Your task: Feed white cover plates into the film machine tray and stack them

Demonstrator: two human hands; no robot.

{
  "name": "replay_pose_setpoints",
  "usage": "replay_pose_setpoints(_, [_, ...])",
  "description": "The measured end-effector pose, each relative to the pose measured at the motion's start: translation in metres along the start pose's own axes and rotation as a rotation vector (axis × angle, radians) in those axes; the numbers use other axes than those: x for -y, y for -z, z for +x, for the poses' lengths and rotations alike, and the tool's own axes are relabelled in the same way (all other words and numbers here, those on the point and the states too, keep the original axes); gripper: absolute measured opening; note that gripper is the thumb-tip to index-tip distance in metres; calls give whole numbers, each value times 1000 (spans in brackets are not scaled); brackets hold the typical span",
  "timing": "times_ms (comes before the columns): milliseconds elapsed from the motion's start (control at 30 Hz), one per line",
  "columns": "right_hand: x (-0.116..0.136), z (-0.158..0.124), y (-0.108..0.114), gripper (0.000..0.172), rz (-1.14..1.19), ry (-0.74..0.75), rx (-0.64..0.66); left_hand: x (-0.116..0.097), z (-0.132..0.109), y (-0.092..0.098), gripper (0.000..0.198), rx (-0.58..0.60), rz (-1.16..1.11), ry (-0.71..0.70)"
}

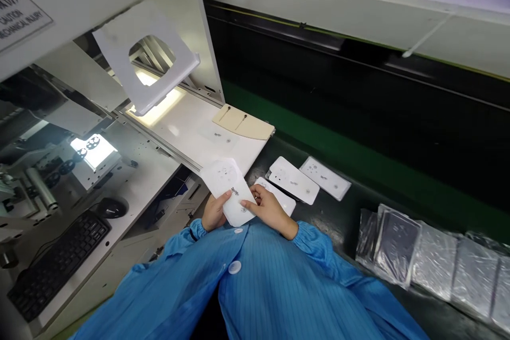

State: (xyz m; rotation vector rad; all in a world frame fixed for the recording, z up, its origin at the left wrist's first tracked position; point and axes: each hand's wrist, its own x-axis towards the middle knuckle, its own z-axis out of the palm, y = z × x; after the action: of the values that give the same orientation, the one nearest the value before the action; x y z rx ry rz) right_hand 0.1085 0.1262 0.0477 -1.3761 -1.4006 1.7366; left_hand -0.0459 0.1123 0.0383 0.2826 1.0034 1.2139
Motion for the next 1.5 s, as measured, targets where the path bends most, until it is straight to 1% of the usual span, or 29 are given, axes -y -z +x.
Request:
replay_pose_setpoints(67, [-6,-10,6,42,35,-7,-17,10,-1,-7,63,17,28,-8])
replay_pose_setpoints(133, [-11,-20,12,45,21,-40,-37,20,-3,-13,61,40,48,-20])
replay_pose_setpoints(233, [-18,-37,20,48,-29,-78,-108,32,-7,-23,59,62,73,-44])
replay_pose_setpoints(300, [-21,-47,24,53,-113,-35,-183,42,-10,-28,60,78,88,-53])
replay_pose_setpoints(367, [-24,-55,26,67,-240,42,-210,51,-14,-31,58,98,97,-39])
replay_pose_setpoints(400, [-26,-58,26,77,-300,82,-199,56,-17,-33,56,108,103,-9])
replay_pose_setpoints(467, [-30,-64,26,93,-380,134,-146,66,-22,-36,53,124,118,97])
replay_pose_setpoints(533, [-36,-69,25,98,-411,143,-110,75,-28,-38,52,131,131,213])
replay_pose_setpoints(600, [-43,-74,26,91,-423,130,-104,83,-32,-39,52,153,129,259])
replay_pose_setpoints(733, [-56,-83,31,64,-490,167,-128,95,-36,-40,52,279,132,206])
replay_pose_setpoints(800, [-59,-87,35,56,-534,192,-139,98,-37,-39,56,298,145,191])
replay_pose_setpoints(867, [-60,-90,39,52,-565,194,-115,98,-39,-38,58,275,137,182])
replay_pose_setpoints(1033, [-59,-96,47,52,-586,140,26,96,-42,-36,60,232,132,144])
replay_pose_setpoints(1100, [-62,-96,50,53,-630,100,46,99,-39,-30,64,188,156,116])
replay_pose_setpoints(1167, [-67,-93,53,53,-719,35,42,104,-33,-19,70,111,198,88])
replay_pose_setpoints(1233, [-75,-85,55,51,-864,-49,14,110,-24,-3,78,17,319,69])
replay_pose_setpoints(1300, [-83,-75,55,50,-1038,-107,-26,112,-12,16,88,-74,568,43])
replay_pose_setpoints(1333, [-86,-69,54,50,-1118,-114,-46,111,-5,25,92,-92,726,13])
replay_pose_setpoints(1367, [-89,-62,52,50,-1181,-107,-67,110,2,32,94,-81,884,-38])
replay_pose_setpoints(1433, [-94,-48,48,51,-1254,-72,-104,104,16,39,92,5,1199,-186])
replay_pose_setpoints(1500, [-99,-35,43,50,-1281,-49,-138,98,31,36,88,115,1482,-305])
